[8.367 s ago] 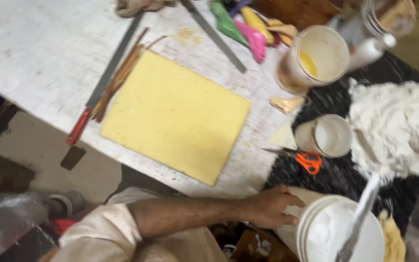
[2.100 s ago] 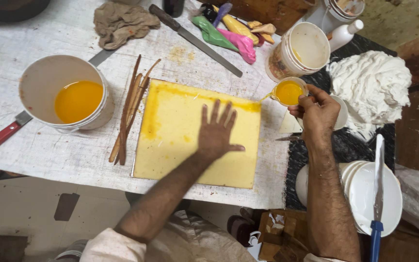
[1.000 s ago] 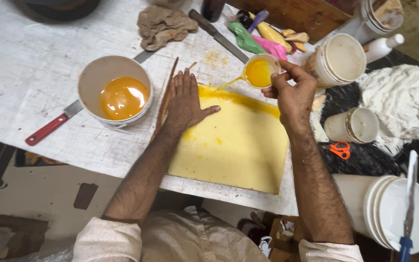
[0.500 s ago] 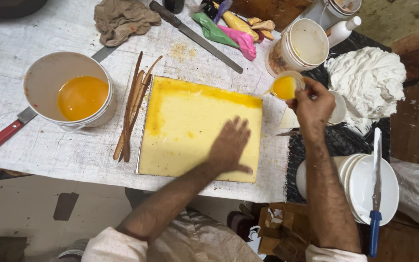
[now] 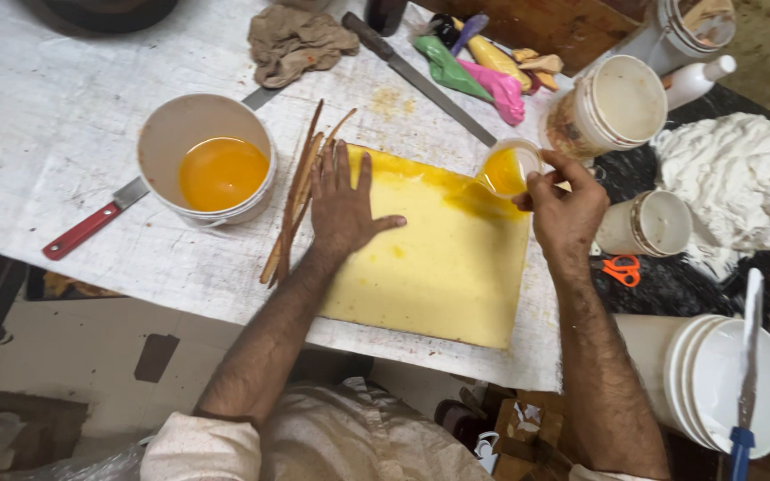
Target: The person cuts a yellow rectangular sheet with a long knife, then pours a yellow liquid from a bucket into a small cup and spreads it evenly over the sheet's surface using their hand. The person repeats the pouring and spreading process multiple times to fully coat the sheet.
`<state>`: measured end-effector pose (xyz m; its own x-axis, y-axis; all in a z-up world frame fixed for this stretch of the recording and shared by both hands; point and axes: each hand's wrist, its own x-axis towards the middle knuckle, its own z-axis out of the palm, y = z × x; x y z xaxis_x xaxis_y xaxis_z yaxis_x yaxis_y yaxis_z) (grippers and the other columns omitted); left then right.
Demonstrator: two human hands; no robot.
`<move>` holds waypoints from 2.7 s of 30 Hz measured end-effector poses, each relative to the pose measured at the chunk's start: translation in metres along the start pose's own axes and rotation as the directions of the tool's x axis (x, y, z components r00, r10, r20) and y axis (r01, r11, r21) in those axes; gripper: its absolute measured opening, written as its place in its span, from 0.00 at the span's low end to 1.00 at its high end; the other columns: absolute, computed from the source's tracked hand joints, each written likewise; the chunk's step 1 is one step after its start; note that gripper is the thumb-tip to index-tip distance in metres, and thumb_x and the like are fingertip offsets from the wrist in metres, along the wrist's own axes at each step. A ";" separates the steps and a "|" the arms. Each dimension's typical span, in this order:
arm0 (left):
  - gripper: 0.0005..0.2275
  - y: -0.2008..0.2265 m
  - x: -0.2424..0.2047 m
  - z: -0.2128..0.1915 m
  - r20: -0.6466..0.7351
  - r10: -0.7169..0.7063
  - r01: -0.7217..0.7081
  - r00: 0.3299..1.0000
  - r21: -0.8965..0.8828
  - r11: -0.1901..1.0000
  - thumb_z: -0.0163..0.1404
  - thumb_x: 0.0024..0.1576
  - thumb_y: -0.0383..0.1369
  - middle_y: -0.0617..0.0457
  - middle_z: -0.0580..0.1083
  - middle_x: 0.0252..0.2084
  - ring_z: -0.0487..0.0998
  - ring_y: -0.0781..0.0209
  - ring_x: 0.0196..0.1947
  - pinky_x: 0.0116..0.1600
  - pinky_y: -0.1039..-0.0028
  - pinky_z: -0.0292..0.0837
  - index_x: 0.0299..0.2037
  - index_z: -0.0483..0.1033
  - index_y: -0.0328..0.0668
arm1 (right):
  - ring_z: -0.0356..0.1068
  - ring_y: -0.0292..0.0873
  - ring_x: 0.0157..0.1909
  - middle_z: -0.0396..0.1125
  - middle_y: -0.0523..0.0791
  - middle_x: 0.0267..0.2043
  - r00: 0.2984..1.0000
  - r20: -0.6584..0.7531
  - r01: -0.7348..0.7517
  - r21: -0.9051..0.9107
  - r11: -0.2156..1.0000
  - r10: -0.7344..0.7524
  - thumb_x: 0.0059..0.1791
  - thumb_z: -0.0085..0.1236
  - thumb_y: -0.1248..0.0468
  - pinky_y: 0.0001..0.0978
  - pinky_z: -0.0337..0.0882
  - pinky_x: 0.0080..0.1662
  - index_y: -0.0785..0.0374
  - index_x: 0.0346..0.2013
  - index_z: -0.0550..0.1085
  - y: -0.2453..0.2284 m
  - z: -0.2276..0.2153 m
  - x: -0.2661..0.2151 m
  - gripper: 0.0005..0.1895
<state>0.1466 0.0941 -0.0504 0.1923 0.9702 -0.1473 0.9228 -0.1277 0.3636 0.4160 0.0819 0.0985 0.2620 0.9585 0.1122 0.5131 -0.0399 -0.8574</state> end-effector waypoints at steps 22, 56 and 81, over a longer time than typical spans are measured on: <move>0.62 0.100 -0.001 0.021 0.045 0.405 -0.406 0.913 0.183 0.895 0.39 0.43 0.79 0.31 0.41 0.78 0.34 0.34 0.78 0.77 0.50 0.27 0.74 0.46 0.27 | 0.74 0.36 0.29 0.70 0.45 0.33 0.949 -0.089 0.267 -0.278 0.923 -0.301 0.50 0.62 0.75 0.27 0.76 0.32 0.71 0.49 0.78 0.019 -0.037 -0.007 0.12; 0.63 0.035 -0.019 0.006 -0.004 0.160 -0.158 0.987 0.135 0.978 0.40 0.45 0.78 0.30 0.36 0.78 0.31 0.37 0.78 0.77 0.50 0.24 0.74 0.39 0.24 | 0.67 0.43 0.26 0.66 0.45 0.28 0.563 0.226 0.769 -0.497 0.403 -0.795 0.46 0.67 0.75 0.37 0.68 0.29 0.65 0.44 0.79 -0.006 0.000 -0.047 0.13; 0.44 -0.103 -0.099 -0.055 0.301 -0.625 -0.031 0.720 -0.887 -0.462 0.55 0.55 0.34 0.41 0.56 0.68 0.69 0.37 0.65 0.51 0.51 0.84 0.73 0.31 0.51 | 0.73 0.37 0.33 0.66 0.41 0.33 0.940 0.306 0.064 0.277 0.959 -0.151 0.51 0.55 0.75 0.27 0.78 0.37 0.67 0.52 0.73 -0.077 0.176 -0.034 0.14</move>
<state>0.0140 0.0221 -0.0225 -0.3380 0.7168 -0.6099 -0.7278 0.2118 0.6522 0.2244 0.1020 0.0722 -0.0814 0.9934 0.0810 0.2819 0.1009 -0.9541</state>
